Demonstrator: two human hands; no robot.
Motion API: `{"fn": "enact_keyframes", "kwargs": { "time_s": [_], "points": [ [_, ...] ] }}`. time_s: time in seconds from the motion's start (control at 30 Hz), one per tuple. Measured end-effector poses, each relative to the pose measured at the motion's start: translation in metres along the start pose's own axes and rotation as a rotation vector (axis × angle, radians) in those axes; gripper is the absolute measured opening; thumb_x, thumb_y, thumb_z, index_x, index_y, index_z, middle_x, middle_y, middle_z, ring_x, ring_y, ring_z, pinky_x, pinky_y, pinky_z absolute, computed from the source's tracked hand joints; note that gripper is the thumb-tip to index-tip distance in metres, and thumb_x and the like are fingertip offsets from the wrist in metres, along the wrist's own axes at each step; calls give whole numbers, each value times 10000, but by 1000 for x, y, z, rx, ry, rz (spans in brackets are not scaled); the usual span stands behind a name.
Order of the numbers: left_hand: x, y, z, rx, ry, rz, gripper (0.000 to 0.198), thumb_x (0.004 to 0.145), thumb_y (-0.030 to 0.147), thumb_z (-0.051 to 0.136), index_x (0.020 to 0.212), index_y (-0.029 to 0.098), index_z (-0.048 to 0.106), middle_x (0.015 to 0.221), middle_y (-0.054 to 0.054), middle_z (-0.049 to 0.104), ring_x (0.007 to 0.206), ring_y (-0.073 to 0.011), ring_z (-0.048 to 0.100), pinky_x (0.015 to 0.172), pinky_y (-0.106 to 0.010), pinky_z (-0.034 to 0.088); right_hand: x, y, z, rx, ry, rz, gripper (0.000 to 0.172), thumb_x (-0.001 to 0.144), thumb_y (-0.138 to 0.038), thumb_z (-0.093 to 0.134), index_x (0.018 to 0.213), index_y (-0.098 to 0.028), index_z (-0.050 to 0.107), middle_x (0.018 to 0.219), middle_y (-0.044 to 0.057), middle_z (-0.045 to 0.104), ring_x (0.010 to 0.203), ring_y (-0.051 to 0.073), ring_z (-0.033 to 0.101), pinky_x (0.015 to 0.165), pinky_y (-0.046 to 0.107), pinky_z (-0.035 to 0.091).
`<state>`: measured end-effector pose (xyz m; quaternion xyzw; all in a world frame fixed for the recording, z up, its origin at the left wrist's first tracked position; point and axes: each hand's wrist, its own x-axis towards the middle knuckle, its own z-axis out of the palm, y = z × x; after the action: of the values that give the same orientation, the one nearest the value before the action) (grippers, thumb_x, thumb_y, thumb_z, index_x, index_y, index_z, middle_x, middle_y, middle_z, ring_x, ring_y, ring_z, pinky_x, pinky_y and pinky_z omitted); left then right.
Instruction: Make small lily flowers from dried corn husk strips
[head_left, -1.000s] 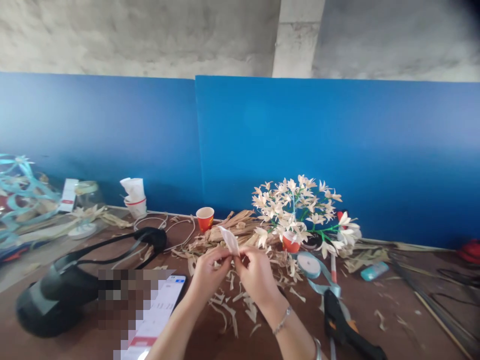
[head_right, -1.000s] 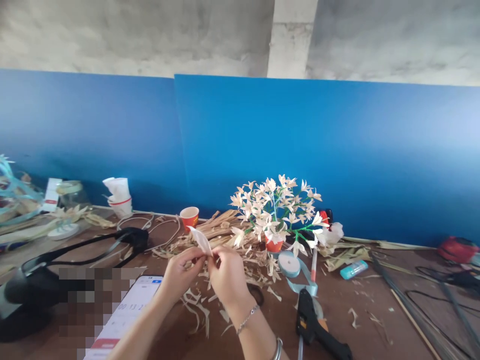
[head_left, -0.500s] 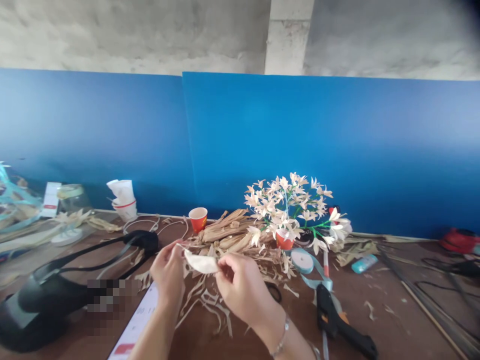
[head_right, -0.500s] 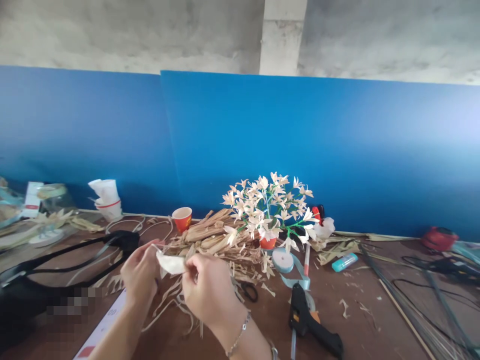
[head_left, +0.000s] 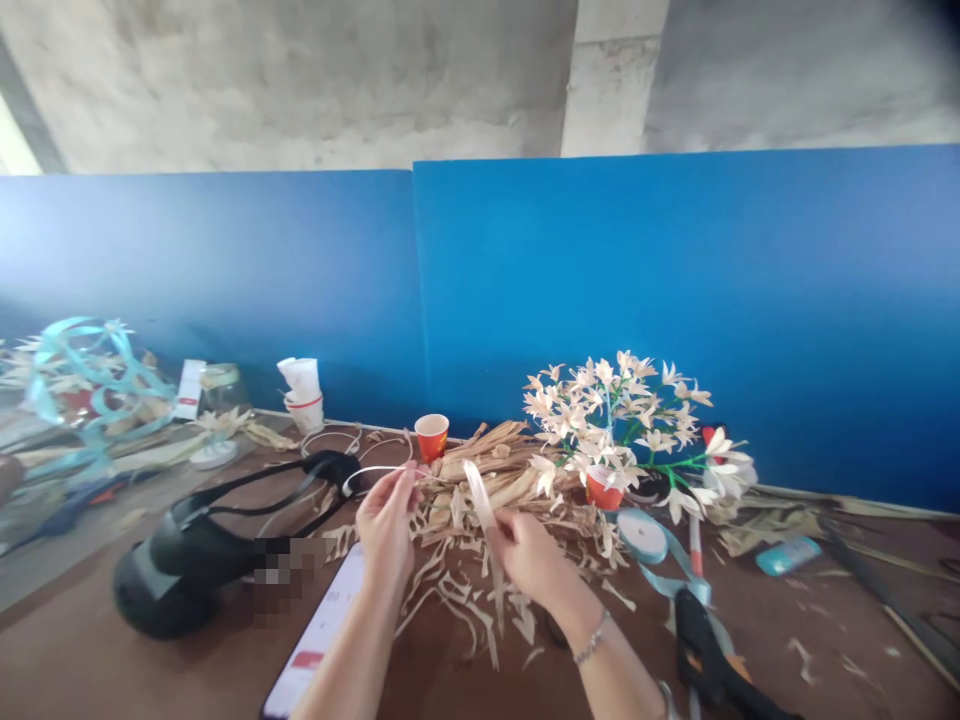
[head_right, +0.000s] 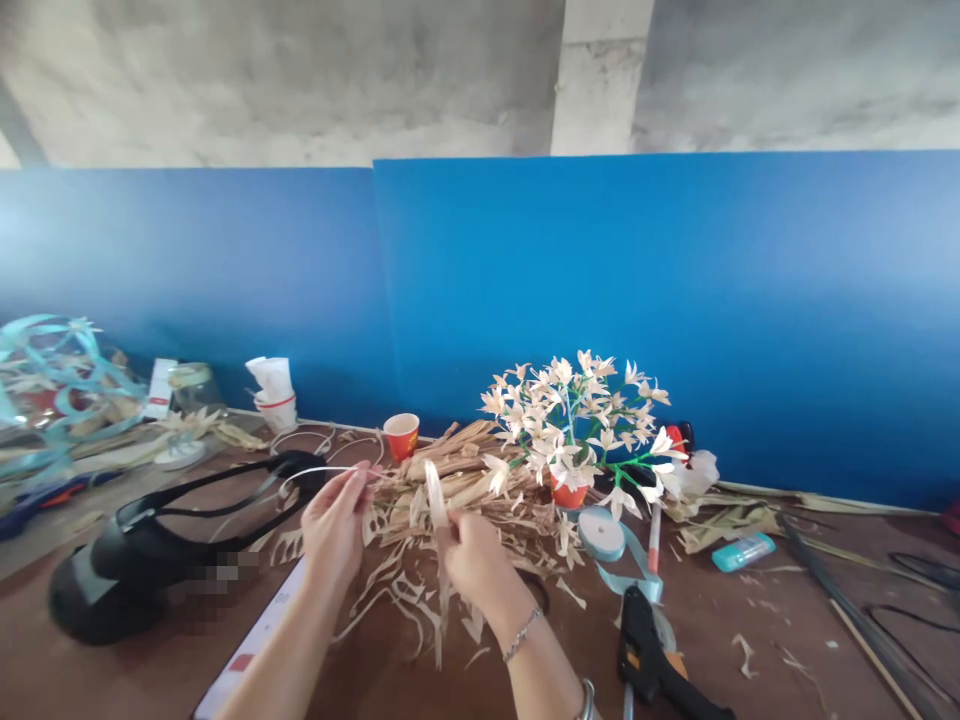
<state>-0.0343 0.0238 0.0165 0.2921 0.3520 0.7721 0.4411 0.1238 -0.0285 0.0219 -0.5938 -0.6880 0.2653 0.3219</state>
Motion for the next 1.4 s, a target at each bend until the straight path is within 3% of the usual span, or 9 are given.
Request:
{"fn": "enact_keyframes", "kwargs": {
  "time_s": [0.1, 0.2, 0.3, 0.43, 0.67, 0.8, 0.97, 1.2, 1.4],
  "points": [
    [-8, -3, 4, -13, -151, -66, 266, 561, 296, 722, 738, 117, 635, 642, -12, 632, 469, -44, 451, 450, -169, 323, 11, 13, 19, 174, 146, -183, 360, 758, -228, 451, 1104, -148, 512, 1046, 103, 573, 877, 188, 571, 759, 290, 454],
    [-14, -5, 7, 20, -292, -155, 261, 570, 318, 718, 708, 113, 632, 664, -26, 632, 460, -45, 439, 446, -174, 320, 14, 19, 25, 214, 230, -221, 472, 723, -174, 473, 1195, -163, 446, 1230, 116, 464, 1115, 223, 454, 908, 356, 394],
    [-19, -9, 9, 88, -367, -219, 262, 574, 344, 709, 691, 124, 631, 651, -10, 614, 467, -47, 433, 451, -170, 310, 12, 13, 22, 293, 315, -219, 363, 750, -160, 434, 1101, -170, 527, 1166, 100, 531, 1098, 218, 473, 930, 361, 377],
    [-22, -15, 9, 199, -420, -284, 262, 580, 368, 700, 662, 135, 614, 539, 37, 529, 442, -42, 389, 437, -158, 273, 7, -4, 15, 451, 225, -164, 269, 809, -249, 410, 988, -175, 598, 959, 61, 646, 874, 184, 592, 772, 275, 463],
    [-22, -16, 8, 155, -440, -286, 236, 617, 347, 671, 660, 134, 579, 509, 48, 474, 438, -41, 365, 435, -157, 260, 7, -3, 3, 214, 161, -115, 253, 787, -285, 453, 759, -148, 664, 654, 32, 661, 622, 169, 597, 593, 242, 443],
    [-15, -13, 6, 215, -285, -195, 235, 625, 358, 636, 611, 142, 545, 466, 61, 435, 411, -40, 335, 413, -157, 222, 7, 14, -11, -77, 120, 15, 246, 755, -171, 455, 879, -159, 666, 851, 70, 689, 792, 181, 624, 696, 241, 436],
    [-2, -18, -5, 560, -212, -43, 195, 608, 309, 588, 503, 158, 521, 421, 57, 404, 402, -69, 335, 426, -190, 231, 4, 29, -21, -440, 136, 213, 211, 718, -131, 478, 778, -160, 678, 818, 129, 684, 816, 245, 622, 693, 302, 416],
    [2, -21, -12, 1094, -244, 190, 216, 631, 260, 545, 433, 191, 493, 455, 18, 482, 479, -127, 418, 503, -229, 260, 15, 32, 1, -450, 182, 61, 268, 732, -124, 463, 872, -226, 668, 922, 72, 646, 876, 188, 586, 717, 246, 404],
    [0, -25, -14, 1201, -261, 351, 104, 706, 241, 486, 658, 199, 569, 708, -36, 595, 703, -192, 530, 645, -273, 362, 32, 28, 18, -551, 211, -25, 194, 722, -108, 459, 783, -179, 629, 875, 88, 616, 886, 192, 555, 722, 248, 382]
  ]
}}
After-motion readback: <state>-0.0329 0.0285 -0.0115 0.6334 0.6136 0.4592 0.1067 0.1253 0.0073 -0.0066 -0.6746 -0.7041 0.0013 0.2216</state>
